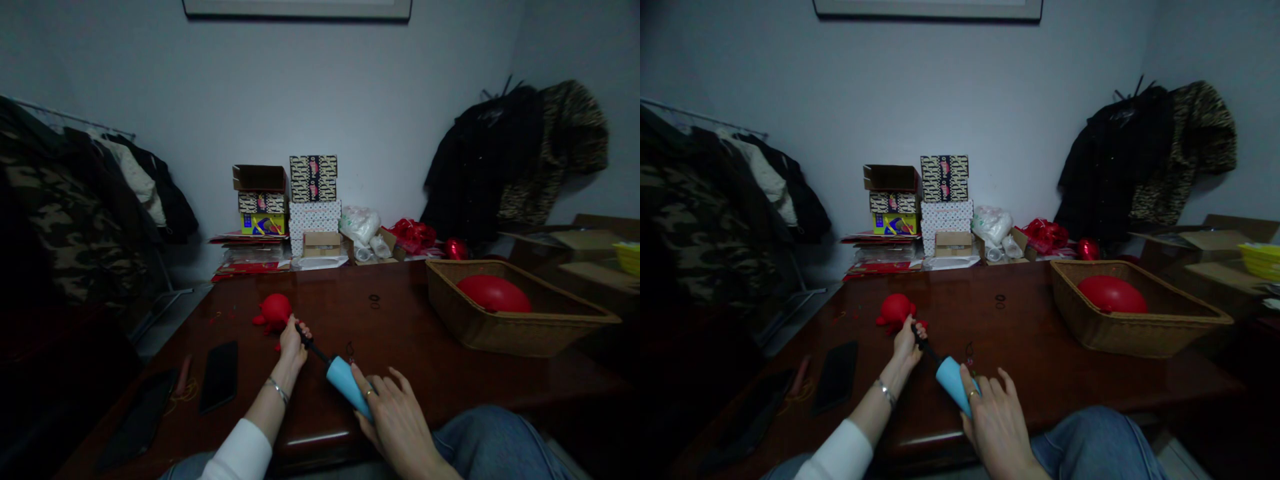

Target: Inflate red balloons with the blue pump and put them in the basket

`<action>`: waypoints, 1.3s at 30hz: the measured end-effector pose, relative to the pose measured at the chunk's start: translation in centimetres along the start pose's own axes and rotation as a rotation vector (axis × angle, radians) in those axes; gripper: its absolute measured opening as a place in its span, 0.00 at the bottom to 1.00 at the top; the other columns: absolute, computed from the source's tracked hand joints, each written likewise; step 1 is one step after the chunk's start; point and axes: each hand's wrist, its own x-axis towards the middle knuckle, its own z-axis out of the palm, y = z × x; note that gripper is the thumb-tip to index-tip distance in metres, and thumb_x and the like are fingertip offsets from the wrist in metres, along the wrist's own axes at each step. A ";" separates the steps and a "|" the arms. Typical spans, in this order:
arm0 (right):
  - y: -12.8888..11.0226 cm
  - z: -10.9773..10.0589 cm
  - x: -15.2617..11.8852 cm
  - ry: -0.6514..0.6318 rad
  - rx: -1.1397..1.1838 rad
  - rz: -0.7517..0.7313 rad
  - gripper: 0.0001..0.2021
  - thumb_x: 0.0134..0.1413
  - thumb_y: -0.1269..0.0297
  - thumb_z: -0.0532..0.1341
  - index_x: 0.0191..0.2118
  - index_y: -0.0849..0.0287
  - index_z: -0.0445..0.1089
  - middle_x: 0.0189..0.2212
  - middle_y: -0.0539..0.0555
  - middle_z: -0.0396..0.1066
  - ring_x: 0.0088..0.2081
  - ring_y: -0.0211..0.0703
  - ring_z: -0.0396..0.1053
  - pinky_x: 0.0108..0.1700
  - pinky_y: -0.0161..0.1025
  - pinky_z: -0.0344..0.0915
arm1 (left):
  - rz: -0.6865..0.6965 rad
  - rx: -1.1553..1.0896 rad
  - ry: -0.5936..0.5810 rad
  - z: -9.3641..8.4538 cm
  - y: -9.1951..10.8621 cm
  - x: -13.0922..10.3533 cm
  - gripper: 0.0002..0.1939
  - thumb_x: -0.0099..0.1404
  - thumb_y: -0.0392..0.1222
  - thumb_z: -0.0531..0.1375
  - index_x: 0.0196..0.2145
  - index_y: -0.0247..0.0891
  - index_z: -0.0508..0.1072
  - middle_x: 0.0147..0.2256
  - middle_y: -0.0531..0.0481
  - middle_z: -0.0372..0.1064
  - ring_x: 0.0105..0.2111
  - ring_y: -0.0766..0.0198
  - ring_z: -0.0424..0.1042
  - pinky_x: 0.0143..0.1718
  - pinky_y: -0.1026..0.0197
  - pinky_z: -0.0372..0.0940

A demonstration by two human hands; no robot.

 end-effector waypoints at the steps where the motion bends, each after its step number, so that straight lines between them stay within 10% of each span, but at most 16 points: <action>1: 0.4 -0.1 -0.5 0.009 0.002 -0.010 0.31 0.50 0.65 0.58 0.61 0.54 0.52 0.38 0.52 0.70 0.41 0.44 0.66 0.56 0.50 0.44 | -0.003 -0.006 0.003 0.0 0.3 0.1 0.13 0.62 0.43 0.58 0.25 0.37 0.59 0.16 0.59 0.54 0.12 0.76 0.54 0.13 0.72 0.51; 17: 2.2 -1.0 -1.5 0.036 0.014 -0.014 0.30 0.48 0.65 0.59 0.59 0.50 0.55 0.35 0.49 0.69 0.38 0.42 0.66 0.56 0.49 0.45 | -0.065 -0.122 -0.056 0.1 0.2 -0.8 0.11 0.65 0.43 0.54 0.27 0.37 0.60 0.18 0.58 0.54 0.14 0.76 0.54 0.14 0.73 0.52; 39: -1.7 0.3 3.1 -0.011 -0.076 0.033 0.30 0.50 0.64 0.58 0.60 0.55 0.54 0.38 0.55 0.70 0.41 0.47 0.65 0.55 0.49 0.45 | -0.066 -0.003 -0.056 0.5 -1.6 -2.4 0.16 0.59 0.49 0.60 0.24 0.37 0.59 0.16 0.58 0.55 0.13 0.73 0.55 0.15 0.69 0.54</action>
